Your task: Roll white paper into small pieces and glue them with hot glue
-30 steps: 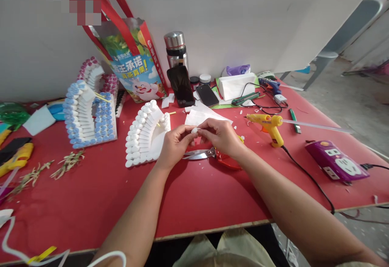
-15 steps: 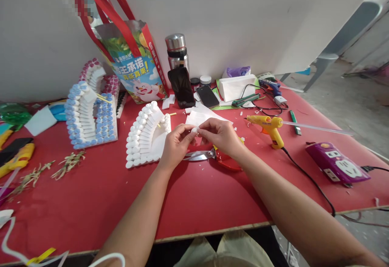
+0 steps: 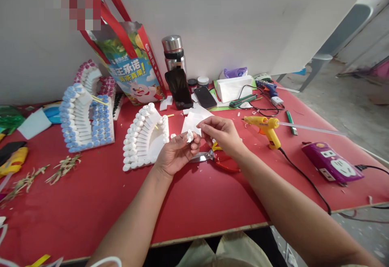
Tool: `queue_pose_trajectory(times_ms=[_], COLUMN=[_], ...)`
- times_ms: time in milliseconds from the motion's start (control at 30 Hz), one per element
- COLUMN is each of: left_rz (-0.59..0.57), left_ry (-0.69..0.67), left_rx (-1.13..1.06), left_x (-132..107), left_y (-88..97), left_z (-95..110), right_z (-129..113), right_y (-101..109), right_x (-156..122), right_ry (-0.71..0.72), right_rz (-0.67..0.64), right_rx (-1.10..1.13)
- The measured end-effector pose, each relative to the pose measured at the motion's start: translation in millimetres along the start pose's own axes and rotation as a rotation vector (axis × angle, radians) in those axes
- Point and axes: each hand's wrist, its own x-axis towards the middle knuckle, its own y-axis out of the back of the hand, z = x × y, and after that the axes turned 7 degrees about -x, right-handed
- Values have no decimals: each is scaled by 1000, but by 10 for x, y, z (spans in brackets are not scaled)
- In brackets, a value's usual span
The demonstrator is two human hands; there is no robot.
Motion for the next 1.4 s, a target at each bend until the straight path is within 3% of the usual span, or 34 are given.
queue_pose_trajectory(times_ms=[133, 267, 567, 833, 1400], left_rz=[40, 104, 230, 342, 385], left_ry=[-17, -119, -256, -380, -489], left_rx=[4, 127, 384, 327, 501], left_x=[10, 35, 76, 104, 93], left_y=[10, -8, -8, 39, 74], left_z=[-1, -5, -59, -35, -41], right_z=[11, 81, 179, 106, 249], right_y=[-17, -78, -69, 95, 184], right_x=[-19, -32, 19, 86, 128], right_ry=[43, 112, 154, 96, 140], right_rz=[-28, -67, 86, 325, 293], right_rx=[-1, -78, -361, -395, -773])
